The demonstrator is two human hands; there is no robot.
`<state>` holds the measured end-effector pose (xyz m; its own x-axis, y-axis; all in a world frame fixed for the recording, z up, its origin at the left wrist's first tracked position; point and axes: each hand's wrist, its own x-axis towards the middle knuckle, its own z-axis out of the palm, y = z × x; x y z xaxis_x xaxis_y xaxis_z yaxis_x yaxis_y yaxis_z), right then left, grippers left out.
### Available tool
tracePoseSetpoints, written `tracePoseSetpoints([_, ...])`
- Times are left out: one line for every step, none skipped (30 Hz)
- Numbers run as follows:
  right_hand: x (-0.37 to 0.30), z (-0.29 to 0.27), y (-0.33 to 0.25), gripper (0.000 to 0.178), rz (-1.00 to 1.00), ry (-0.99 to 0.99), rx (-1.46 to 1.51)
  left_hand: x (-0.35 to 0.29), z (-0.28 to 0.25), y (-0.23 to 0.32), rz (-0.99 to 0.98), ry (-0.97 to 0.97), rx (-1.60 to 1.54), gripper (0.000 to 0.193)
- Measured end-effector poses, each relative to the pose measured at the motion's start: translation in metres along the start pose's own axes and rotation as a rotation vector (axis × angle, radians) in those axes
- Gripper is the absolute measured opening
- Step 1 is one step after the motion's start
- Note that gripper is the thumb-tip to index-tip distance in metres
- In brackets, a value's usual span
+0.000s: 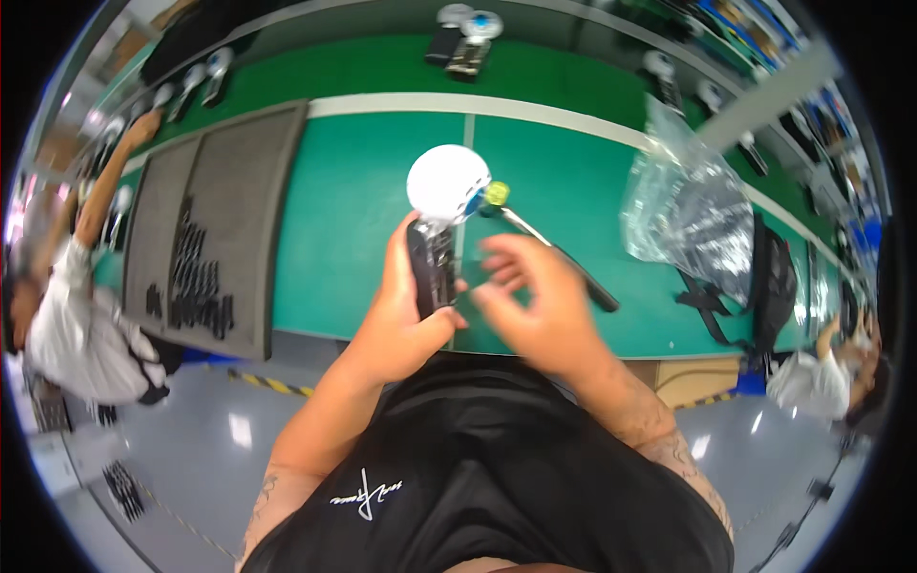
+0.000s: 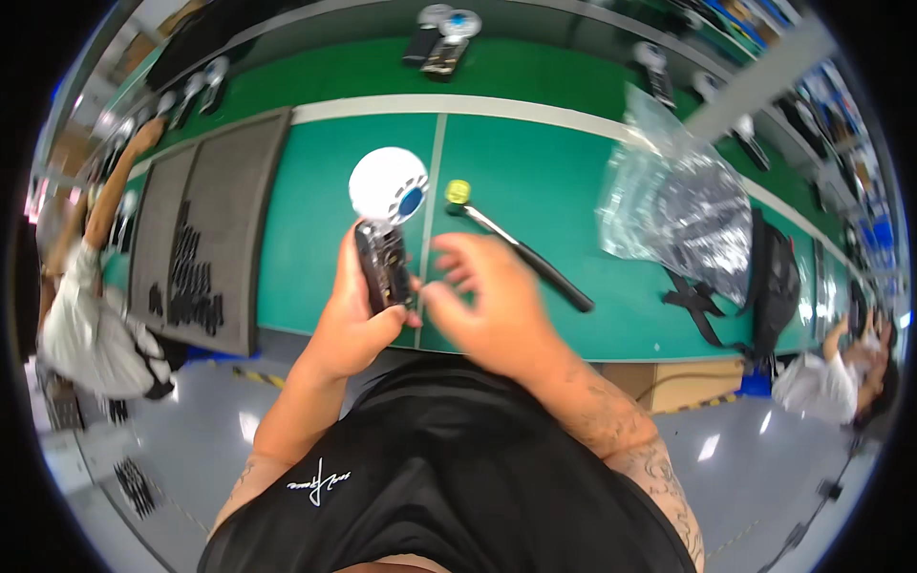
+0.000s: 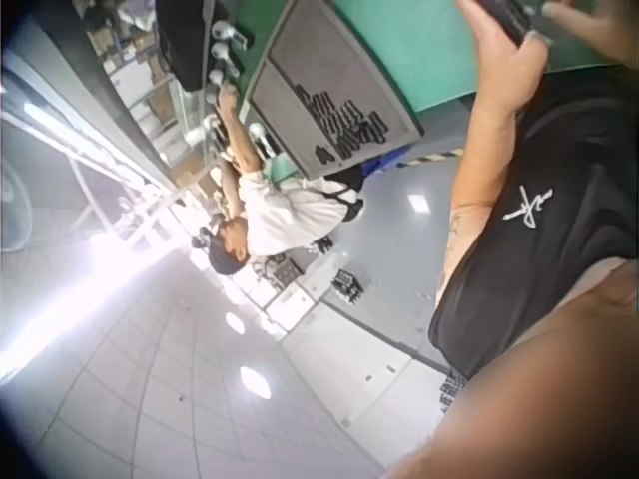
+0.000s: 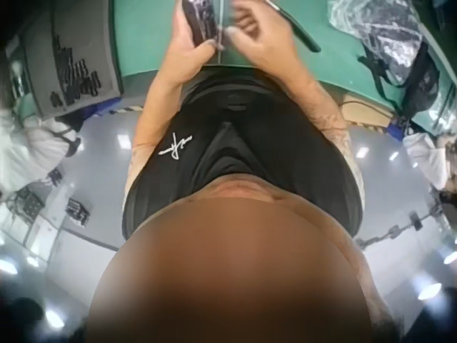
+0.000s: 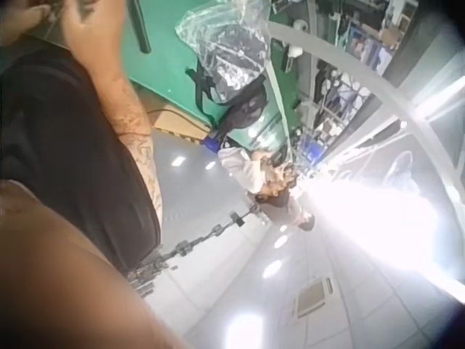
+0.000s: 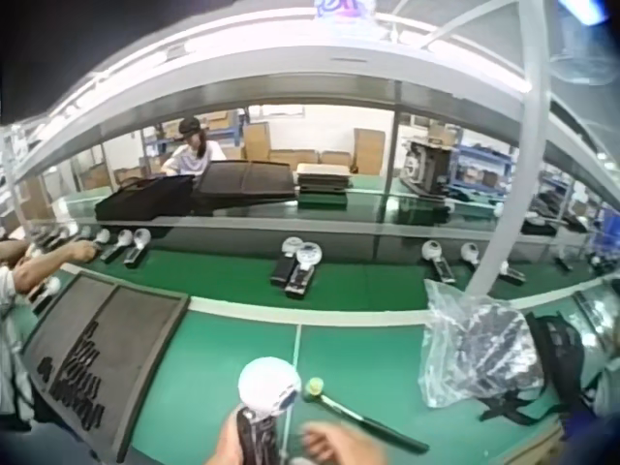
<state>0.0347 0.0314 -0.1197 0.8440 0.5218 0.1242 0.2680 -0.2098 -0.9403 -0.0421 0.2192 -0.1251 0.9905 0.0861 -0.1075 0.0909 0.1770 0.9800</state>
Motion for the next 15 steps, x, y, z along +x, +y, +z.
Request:
tracePoseSetpoints([0.000,0.007,-0.003,0.048,0.106,-0.122,0.135,0.001,0.005,-0.001,0.002,-0.060,-0.010,0.095])
tracePoseSetpoints([0.001,0.011,-0.005,0.047,0.173,-0.154,0.153,0.000,0.006,-0.004,0.074,-0.025,0.204,0.094])
tracePoseSetpoints([0.004,0.019,0.004,0.042,0.191,-0.122,0.142,0.000,0.006,-0.007,0.159,0.006,0.408,0.093])
tracePoseSetpoints([0.007,0.020,0.009,0.039,0.234,-0.131,0.192,0.001,0.005,-0.011,0.168,-0.005,0.420,0.093])
tracePoseSetpoints([0.010,0.014,0.002,0.039,0.307,-0.191,0.232,0.001,0.004,-0.013,0.176,0.005,0.436,0.093])
tracePoseSetpoints([0.009,0.012,0.003,0.039,0.311,-0.156,0.219,0.004,0.008,-0.013,0.189,-0.030,0.426,0.093])
tracePoseSetpoints([0.008,0.011,0.004,0.039,0.297,-0.133,0.238,0.006,0.011,-0.010,0.178,-0.046,0.421,0.093])
tracePoseSetpoints([0.007,0.012,0.006,0.039,0.280,-0.130,0.264,0.004,0.013,-0.005,0.162,-0.044,0.423,0.093])
tracePoseSetpoints([0.006,0.013,0.008,0.040,0.264,-0.129,0.291,0.003,0.015,0.000,0.144,-0.039,0.426,0.093])
tracePoseSetpoints([0.004,0.012,0.010,0.040,0.247,-0.131,0.319,0.003,0.017,0.003,0.124,-0.032,0.429,0.093])
tracePoseSetpoints([0.006,0.013,0.011,0.040,0.243,-0.140,0.323,0.002,0.018,0.006,0.094,-0.037,0.414,0.093])
tracePoseSetpoints([0.007,0.013,0.013,0.041,0.266,-0.144,0.337,0.003,0.019,0.009,0.062,-0.040,0.398,0.093])
tracePoseSetpoints([0.007,0.012,0.015,0.042,0.290,-0.150,0.353,0.004,0.016,0.005,0.059,-0.026,0.403,0.093])
tracePoseSetpoints([0.007,0.010,0.017,0.043,0.315,-0.158,0.371,0.005,0.012,-0.003,0.100,-0.055,0.450,0.094])
tracePoseSetpoints([0.008,0.008,0.019,0.044,0.342,-0.169,0.389,0.006,0.009,-0.009,0.138,-0.082,0.499,0.094])
